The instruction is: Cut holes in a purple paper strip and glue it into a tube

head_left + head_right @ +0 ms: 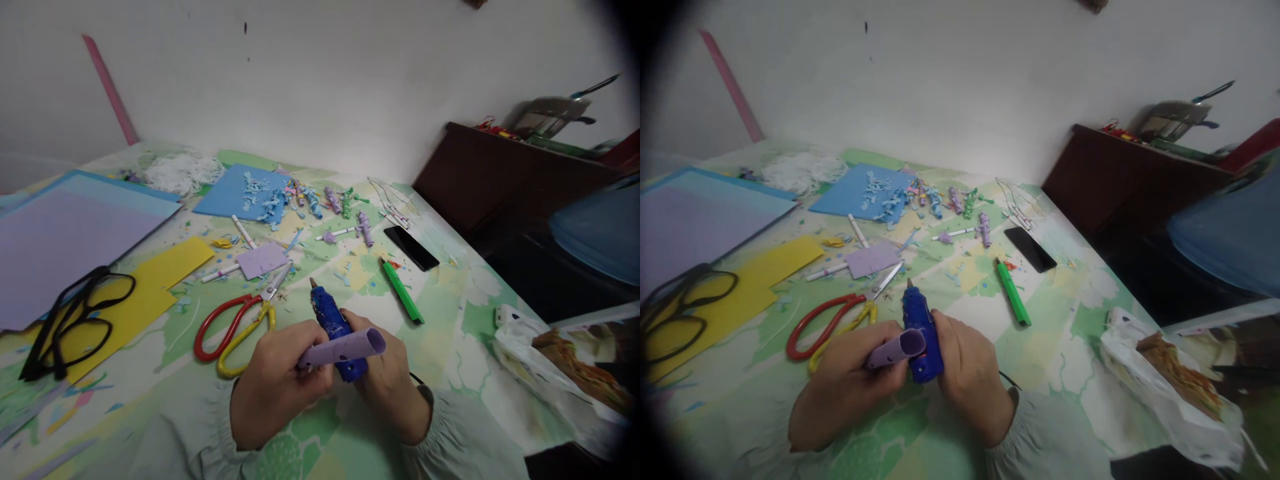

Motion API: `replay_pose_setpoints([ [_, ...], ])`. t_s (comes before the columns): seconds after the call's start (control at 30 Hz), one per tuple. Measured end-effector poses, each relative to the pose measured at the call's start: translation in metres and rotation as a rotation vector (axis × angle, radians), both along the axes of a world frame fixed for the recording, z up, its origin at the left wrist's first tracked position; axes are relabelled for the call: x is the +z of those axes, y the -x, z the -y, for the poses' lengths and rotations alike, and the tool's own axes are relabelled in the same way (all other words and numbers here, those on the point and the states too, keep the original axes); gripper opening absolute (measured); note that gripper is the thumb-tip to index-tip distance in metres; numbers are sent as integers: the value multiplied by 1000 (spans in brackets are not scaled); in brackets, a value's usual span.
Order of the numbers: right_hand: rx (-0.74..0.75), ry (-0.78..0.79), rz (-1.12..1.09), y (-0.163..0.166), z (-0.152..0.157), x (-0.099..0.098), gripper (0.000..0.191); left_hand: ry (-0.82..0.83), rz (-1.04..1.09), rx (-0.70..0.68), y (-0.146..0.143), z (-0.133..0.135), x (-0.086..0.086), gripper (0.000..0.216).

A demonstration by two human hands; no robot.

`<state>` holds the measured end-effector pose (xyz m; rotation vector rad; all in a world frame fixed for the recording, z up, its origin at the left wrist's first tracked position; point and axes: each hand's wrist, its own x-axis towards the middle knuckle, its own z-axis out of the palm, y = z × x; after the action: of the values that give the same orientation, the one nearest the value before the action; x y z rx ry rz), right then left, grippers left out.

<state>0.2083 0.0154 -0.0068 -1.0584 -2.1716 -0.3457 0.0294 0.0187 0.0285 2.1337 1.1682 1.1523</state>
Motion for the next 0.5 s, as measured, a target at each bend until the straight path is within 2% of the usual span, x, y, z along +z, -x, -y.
replay_pose_setpoints([
  [0.37,-29,-77,33,3,1,4,43,-6,6,-2,-2,-3,2,16],
  [0.5,10,-11,-54,3,-1,3,36,96,65,-57,2,-5,3,15],
])
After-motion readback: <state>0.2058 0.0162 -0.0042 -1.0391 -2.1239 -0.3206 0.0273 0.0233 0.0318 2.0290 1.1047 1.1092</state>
